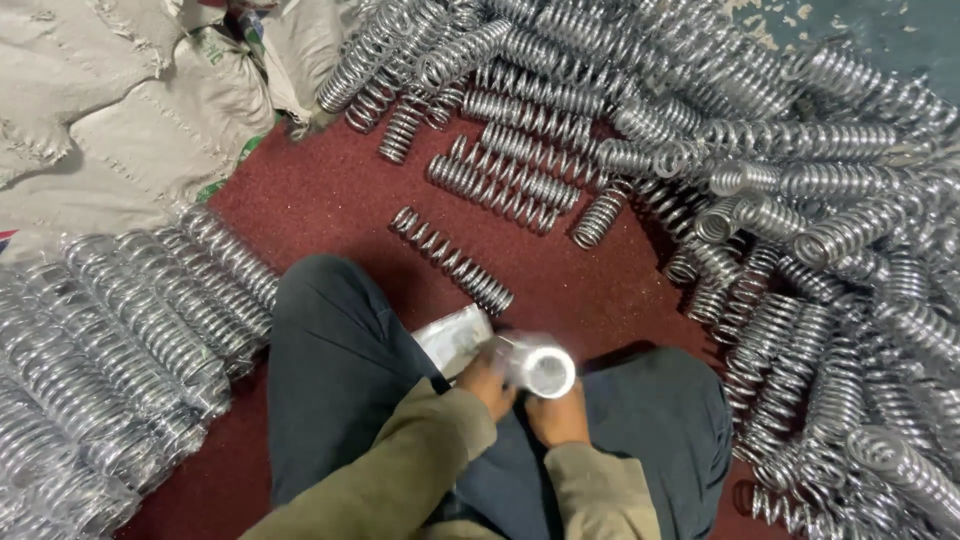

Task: Bagging metal springs into small plastic bags for packaging.

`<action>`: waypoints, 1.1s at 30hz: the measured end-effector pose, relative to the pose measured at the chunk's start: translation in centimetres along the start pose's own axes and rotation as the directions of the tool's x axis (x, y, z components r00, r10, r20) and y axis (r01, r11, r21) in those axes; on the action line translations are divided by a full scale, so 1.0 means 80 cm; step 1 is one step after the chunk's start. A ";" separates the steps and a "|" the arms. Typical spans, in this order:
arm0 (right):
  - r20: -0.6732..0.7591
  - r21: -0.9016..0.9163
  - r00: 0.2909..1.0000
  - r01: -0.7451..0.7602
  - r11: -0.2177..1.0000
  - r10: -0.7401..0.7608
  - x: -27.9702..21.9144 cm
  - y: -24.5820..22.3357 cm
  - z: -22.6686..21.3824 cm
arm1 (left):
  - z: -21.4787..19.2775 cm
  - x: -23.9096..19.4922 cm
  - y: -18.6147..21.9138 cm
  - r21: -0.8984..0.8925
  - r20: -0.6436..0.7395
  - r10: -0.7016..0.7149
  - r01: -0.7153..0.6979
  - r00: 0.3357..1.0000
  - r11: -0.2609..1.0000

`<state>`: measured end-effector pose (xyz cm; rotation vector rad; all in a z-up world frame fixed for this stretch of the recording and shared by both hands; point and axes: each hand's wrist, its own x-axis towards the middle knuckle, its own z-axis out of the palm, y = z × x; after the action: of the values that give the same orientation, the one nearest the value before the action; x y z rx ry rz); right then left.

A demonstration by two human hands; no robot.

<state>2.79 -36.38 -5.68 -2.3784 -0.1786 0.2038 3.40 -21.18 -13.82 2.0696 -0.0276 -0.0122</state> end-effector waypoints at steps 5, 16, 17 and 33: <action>0.152 0.056 0.972 -0.187 0.981 0.177 0.028 -0.054 -0.031 | -0.091 0.021 0.087 0.066 0.316 -0.209 0.198 0.925 0.978; -0.293 -0.135 0.869 0.375 0.917 -0.398 -0.015 -0.172 -0.157 | -0.139 -0.072 0.198 -0.117 0.036 0.228 -0.223 0.973 0.968; -0.292 -0.135 0.870 0.374 0.918 -0.398 -0.016 -0.178 -0.160 | -0.138 -0.067 0.204 -0.118 0.036 0.227 -0.221 0.973 0.968; 0.164 -0.254 0.936 -0.264 0.930 0.311 -0.042 -0.161 -0.175 | -0.072 -0.091 0.254 -0.203 -0.168 0.408 -0.437 0.897 0.876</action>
<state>1.36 -37.03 13.56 -2.6050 0.0607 0.5958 -4.07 -25.65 6.75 1.7835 -0.3892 0.3640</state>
